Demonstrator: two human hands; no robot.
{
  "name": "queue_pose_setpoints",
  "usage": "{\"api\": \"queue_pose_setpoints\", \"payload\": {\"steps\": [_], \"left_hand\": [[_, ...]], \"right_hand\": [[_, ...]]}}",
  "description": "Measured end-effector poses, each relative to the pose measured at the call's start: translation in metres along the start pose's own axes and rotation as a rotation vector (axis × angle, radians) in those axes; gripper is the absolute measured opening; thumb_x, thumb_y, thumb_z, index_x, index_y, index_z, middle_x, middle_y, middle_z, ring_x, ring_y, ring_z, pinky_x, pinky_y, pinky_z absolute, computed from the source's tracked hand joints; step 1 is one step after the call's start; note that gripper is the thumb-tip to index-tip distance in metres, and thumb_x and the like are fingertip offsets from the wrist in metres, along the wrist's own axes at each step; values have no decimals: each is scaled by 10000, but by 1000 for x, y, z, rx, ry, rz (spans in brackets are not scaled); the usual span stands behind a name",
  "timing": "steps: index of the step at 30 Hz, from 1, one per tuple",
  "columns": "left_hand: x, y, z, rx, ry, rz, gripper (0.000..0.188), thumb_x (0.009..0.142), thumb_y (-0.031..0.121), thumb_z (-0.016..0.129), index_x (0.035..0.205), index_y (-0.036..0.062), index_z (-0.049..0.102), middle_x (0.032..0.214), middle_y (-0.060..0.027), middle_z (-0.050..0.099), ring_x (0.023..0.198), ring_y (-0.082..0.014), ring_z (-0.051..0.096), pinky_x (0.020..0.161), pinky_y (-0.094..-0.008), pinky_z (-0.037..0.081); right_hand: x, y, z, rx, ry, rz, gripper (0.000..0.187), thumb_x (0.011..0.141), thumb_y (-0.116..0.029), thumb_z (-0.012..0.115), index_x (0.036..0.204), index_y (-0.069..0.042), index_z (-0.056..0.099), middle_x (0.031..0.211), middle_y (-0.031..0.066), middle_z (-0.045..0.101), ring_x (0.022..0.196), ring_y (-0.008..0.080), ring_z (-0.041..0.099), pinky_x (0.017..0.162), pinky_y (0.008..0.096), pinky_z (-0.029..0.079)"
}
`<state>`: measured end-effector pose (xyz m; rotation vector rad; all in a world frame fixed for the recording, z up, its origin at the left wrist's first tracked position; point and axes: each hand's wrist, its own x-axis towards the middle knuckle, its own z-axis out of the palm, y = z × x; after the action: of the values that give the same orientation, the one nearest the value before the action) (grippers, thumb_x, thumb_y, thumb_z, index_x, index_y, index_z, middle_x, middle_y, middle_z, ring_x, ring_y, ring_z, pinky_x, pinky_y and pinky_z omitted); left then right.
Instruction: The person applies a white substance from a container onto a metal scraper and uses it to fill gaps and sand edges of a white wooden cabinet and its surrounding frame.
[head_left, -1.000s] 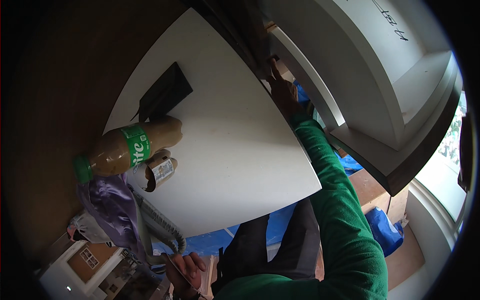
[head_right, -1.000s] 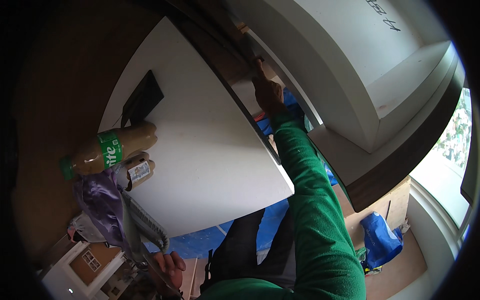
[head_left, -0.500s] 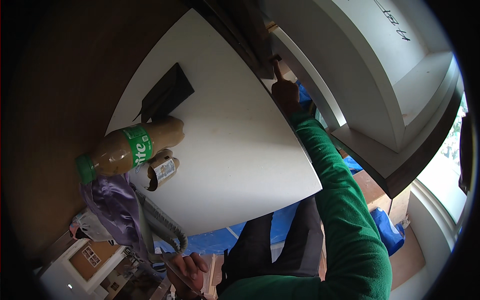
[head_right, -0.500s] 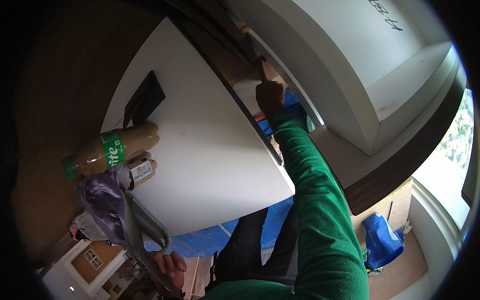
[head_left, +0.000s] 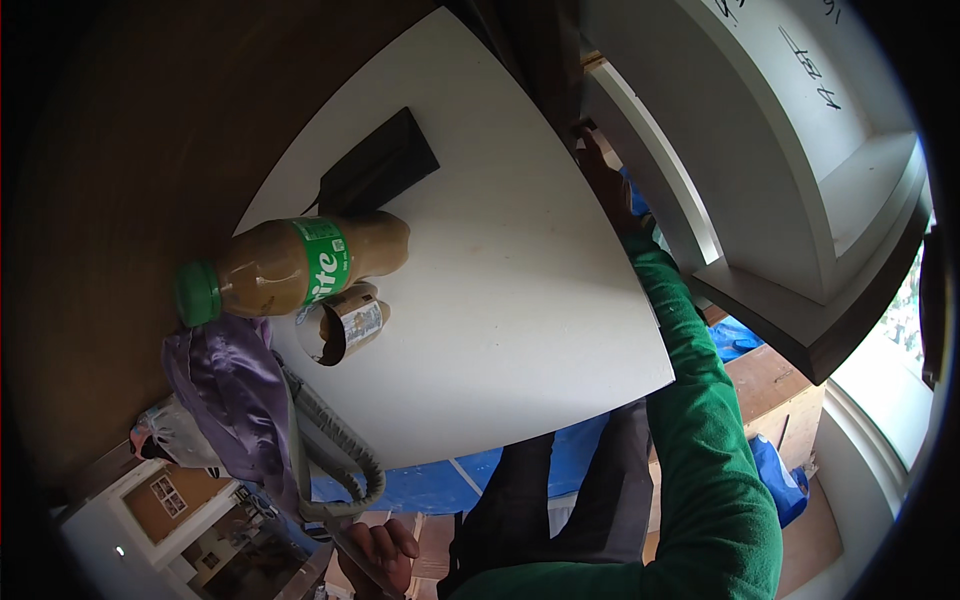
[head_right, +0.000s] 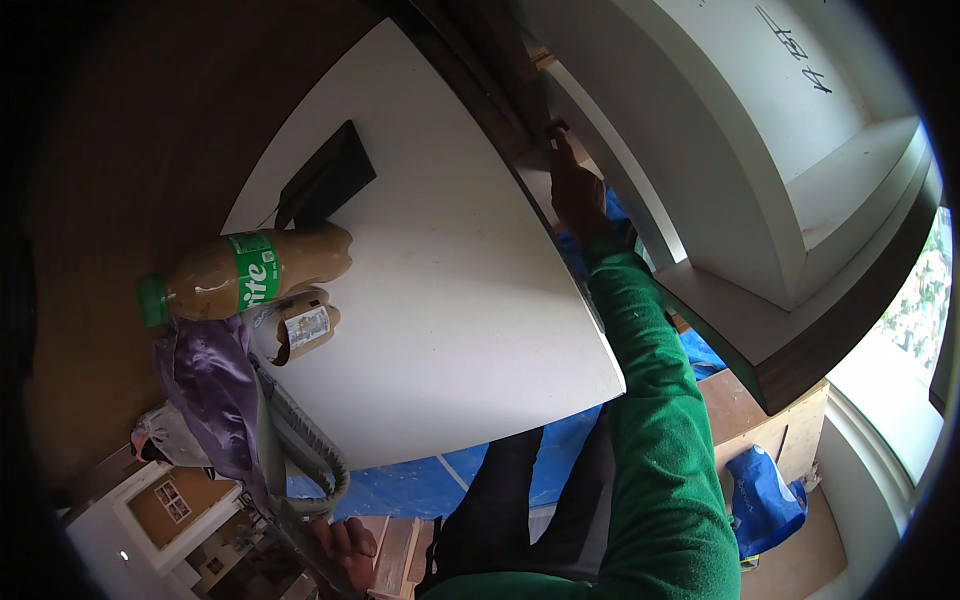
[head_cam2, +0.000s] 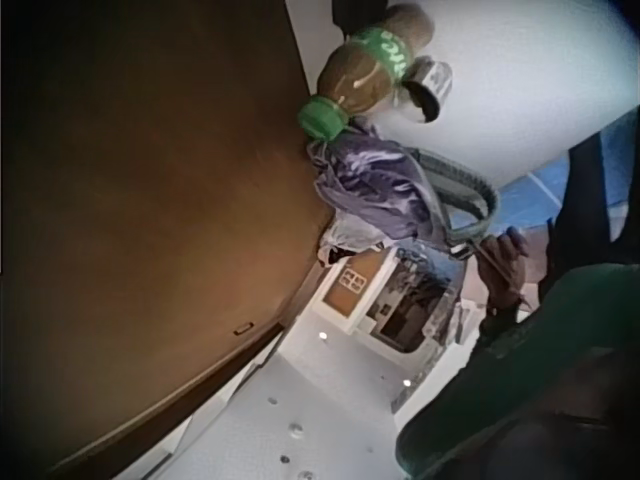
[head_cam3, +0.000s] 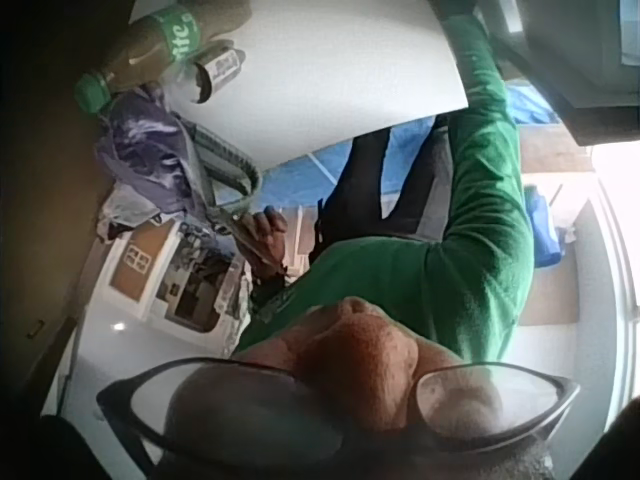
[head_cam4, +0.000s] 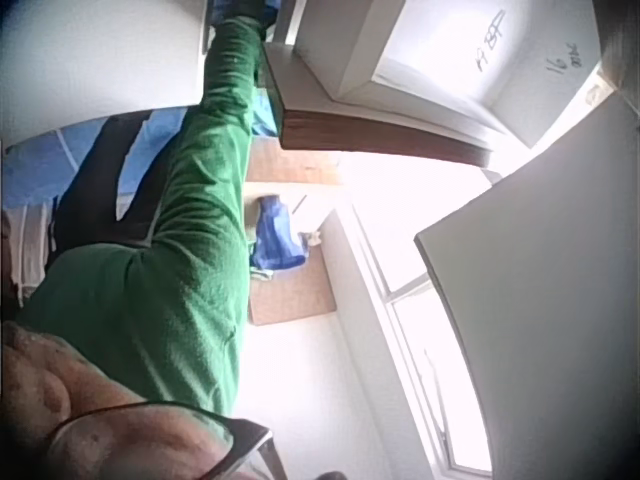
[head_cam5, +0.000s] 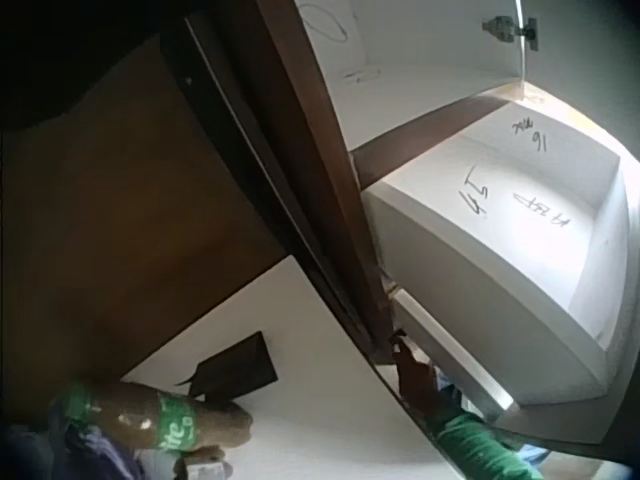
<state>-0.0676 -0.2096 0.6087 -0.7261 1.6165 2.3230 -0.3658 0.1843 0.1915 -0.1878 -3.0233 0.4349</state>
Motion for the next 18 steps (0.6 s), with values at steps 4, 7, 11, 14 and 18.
{"api": "queue_pose_setpoints", "payload": {"steps": [4,7,11,14,18], "left_hand": [[-4,-3,-6,147,17,-57,446,1142,338,316,810,126,523,677,-50,481,744,-283,523,785,-419,458],[6,-7,23,-72,-5,-23,435,1138,336,344,813,115,529,679,-57,489,762,-292,539,804,-422,471],[2,-3,-7,221,-30,-45,420,1134,328,373,825,101,546,690,-77,517,785,-306,548,835,-439,483],[13,-6,16,33,-67,-96,425,1135,334,370,834,97,557,702,-89,536,790,-316,549,838,-446,485],[21,-6,29,-102,-86,-63,448,1138,344,353,832,93,565,692,-94,539,784,-323,543,824,-442,480]], "right_hand": [[1,-1,0,293,160,112,606,894,-10,550,1489,-64,447,1425,191,568,955,384,702,823,504,576],[9,10,6,223,360,3,593,898,7,529,1481,-68,453,1384,197,591,1158,412,627,965,528,517],[16,12,7,139,229,70,570,922,-32,531,1484,-81,449,1379,186,591,1251,422,578,1062,538,472],[13,8,15,-123,258,98,569,940,-91,547,1498,-102,435,1413,173,566,1279,421,567,1085,555,461],[14,-4,7,-251,177,153,593,949,-143,568,1520,-123,410,1481,161,511,1335,416,530,1097,585,445]]}}
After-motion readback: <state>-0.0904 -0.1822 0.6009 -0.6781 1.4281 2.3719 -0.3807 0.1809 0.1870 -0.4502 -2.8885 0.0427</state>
